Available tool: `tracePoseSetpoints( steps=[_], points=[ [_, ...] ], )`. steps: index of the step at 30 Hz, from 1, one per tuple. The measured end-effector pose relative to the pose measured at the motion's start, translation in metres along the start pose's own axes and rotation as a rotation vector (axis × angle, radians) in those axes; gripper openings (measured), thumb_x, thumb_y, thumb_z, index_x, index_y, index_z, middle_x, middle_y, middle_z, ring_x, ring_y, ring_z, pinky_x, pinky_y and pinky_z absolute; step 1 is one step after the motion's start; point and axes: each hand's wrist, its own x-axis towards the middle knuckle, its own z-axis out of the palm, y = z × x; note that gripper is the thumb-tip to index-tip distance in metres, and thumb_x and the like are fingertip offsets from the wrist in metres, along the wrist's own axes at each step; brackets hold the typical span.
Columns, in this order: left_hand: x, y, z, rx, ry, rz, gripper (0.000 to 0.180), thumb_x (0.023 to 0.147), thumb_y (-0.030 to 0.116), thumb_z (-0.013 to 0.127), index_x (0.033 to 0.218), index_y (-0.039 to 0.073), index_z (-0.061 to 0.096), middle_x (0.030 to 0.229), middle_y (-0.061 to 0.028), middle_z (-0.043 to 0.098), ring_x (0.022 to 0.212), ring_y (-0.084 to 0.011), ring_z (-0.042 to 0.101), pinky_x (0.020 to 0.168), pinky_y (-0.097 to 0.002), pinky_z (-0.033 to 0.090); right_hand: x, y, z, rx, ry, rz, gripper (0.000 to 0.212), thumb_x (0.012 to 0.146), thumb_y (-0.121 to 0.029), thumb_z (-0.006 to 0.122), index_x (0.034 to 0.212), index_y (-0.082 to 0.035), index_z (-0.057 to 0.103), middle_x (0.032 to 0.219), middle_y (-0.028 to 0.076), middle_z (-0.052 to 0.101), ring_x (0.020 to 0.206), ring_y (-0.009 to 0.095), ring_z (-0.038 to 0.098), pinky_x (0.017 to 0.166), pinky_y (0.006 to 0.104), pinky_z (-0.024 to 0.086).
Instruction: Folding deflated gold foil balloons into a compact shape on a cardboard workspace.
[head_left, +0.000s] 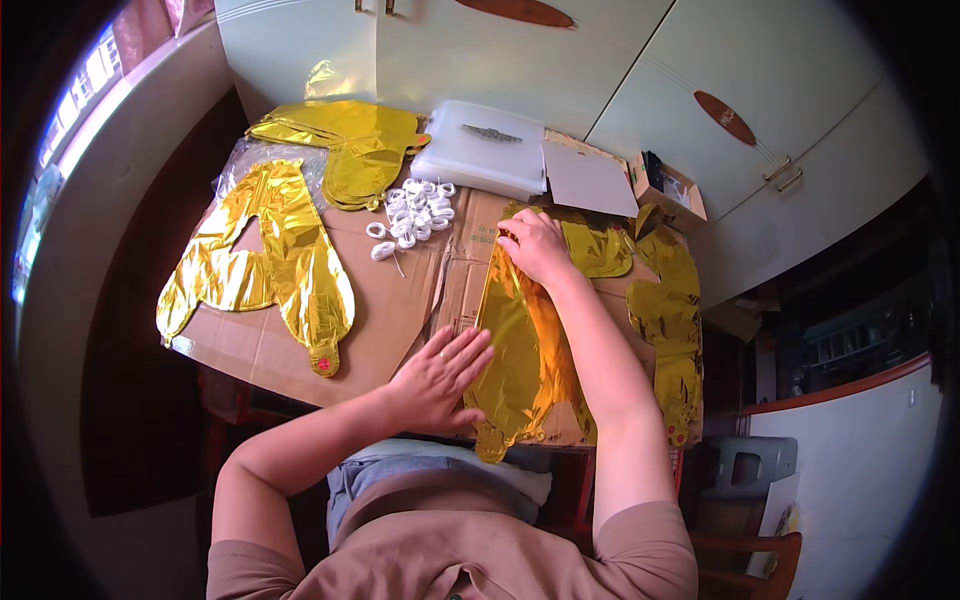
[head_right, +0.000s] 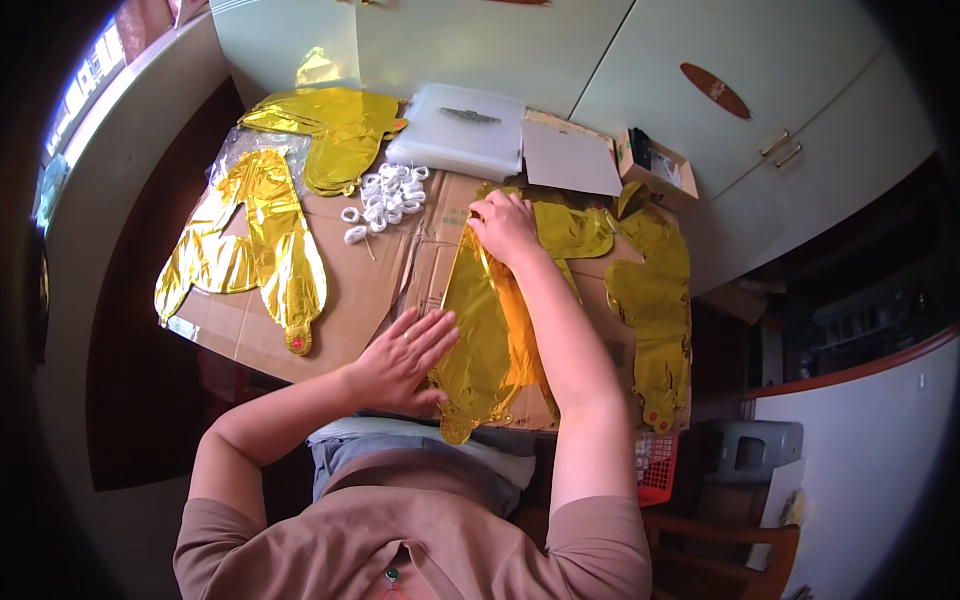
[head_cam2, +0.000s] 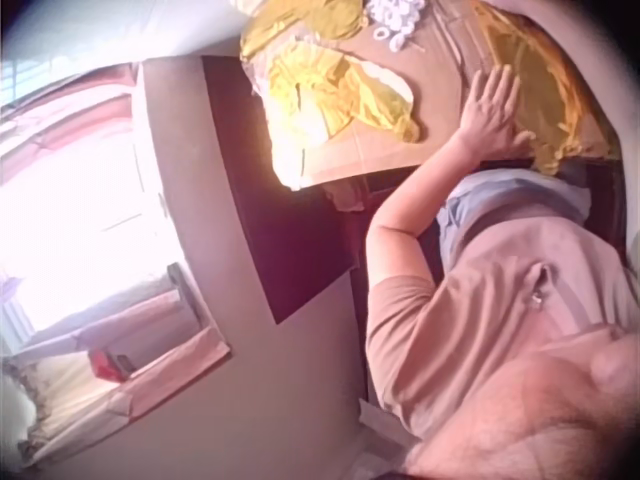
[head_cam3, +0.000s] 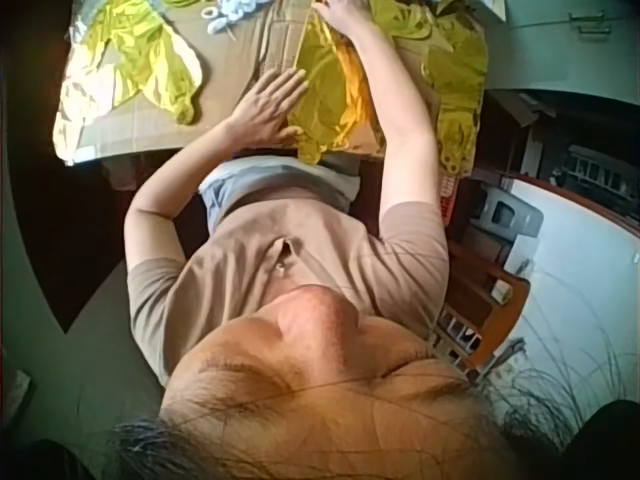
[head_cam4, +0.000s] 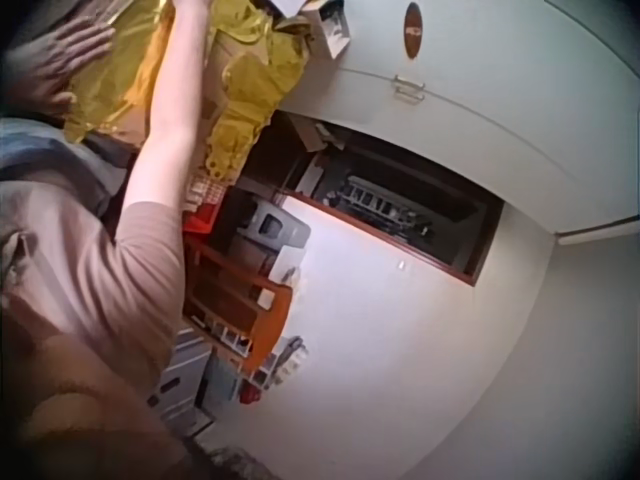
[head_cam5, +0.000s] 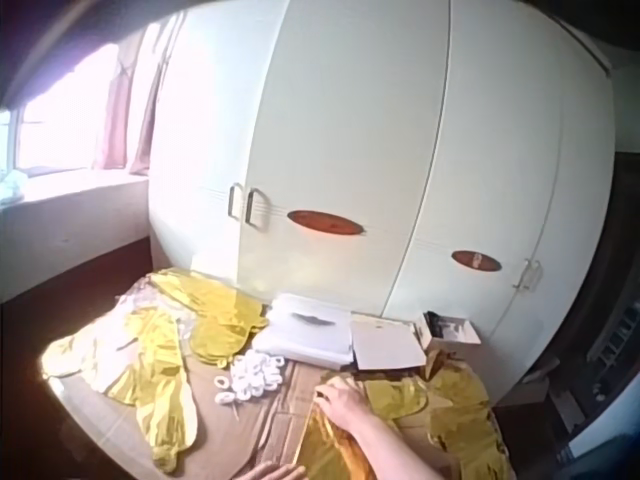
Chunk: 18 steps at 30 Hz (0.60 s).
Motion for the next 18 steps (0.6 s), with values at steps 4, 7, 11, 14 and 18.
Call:
tracePoseSetpoints(
  steps=[4,7,11,14,18],
  points=[
    [-0.032,0.022,-0.003,-0.068,-0.055,0.0,0.09,0.094,0.067,0.04,0.151,-0.002,0.03,0.158,-0.0239,0.027,0.149,-0.0359,0.022,0.121,-0.0519,0.012,-0.001,0.002,0.002,-0.005,-0.004,0.005,0.025,0.088,-0.032,0.068,0.108,-0.018,0.073,0.11,0.002,0.065,0.109,0.026,0.057,0.096,0.0431,0.041],
    [-0.045,0.03,-0.004,-0.099,-0.052,-0.008,0.09,0.095,0.067,0.041,0.153,0.0,0.027,0.159,-0.0234,0.025,0.151,-0.0358,0.019,0.121,-0.0523,0.011,0.0,0.001,-0.001,-0.006,-0.019,0.009,0.025,0.087,-0.032,0.068,0.108,-0.018,0.073,0.11,0.001,0.065,0.109,0.025,0.057,0.096,0.0428,0.041],
    [-0.041,0.029,-0.013,-0.152,0.003,0.002,0.082,0.094,0.06,0.049,0.149,0.001,0.035,0.153,-0.0224,0.036,0.147,-0.0357,0.027,0.12,-0.0529,0.017,0.0,0.001,-0.002,-0.012,-0.028,0.015,0.025,0.087,-0.032,0.069,0.108,-0.019,0.073,0.11,0.001,0.065,0.109,0.025,0.057,0.096,0.0426,0.041],
    [-0.016,0.009,-0.024,-0.241,0.144,0.064,0.06,0.091,0.043,0.062,0.134,0.003,0.053,0.136,-0.0184,0.055,0.132,-0.0334,0.047,0.113,-0.0507,0.032,-0.001,-0.001,-0.003,-0.035,0.012,-0.012,0.025,0.087,-0.03,0.069,0.108,-0.016,0.073,0.107,0.003,0.065,0.106,0.026,0.059,0.092,0.0412,0.043],
    [0.053,-0.038,-0.019,-0.263,0.345,0.037,0.017,0.082,0.016,0.07,0.096,0.006,0.067,0.104,-0.0087,0.067,0.098,-0.0272,0.064,0.091,-0.0416,0.049,-0.002,0.0,-0.002,-0.038,0.01,0.004,0.025,0.087,-0.031,0.069,0.107,-0.017,0.073,0.108,0.003,0.066,0.107,0.026,0.058,0.094,0.0422,0.042]
  ],
)
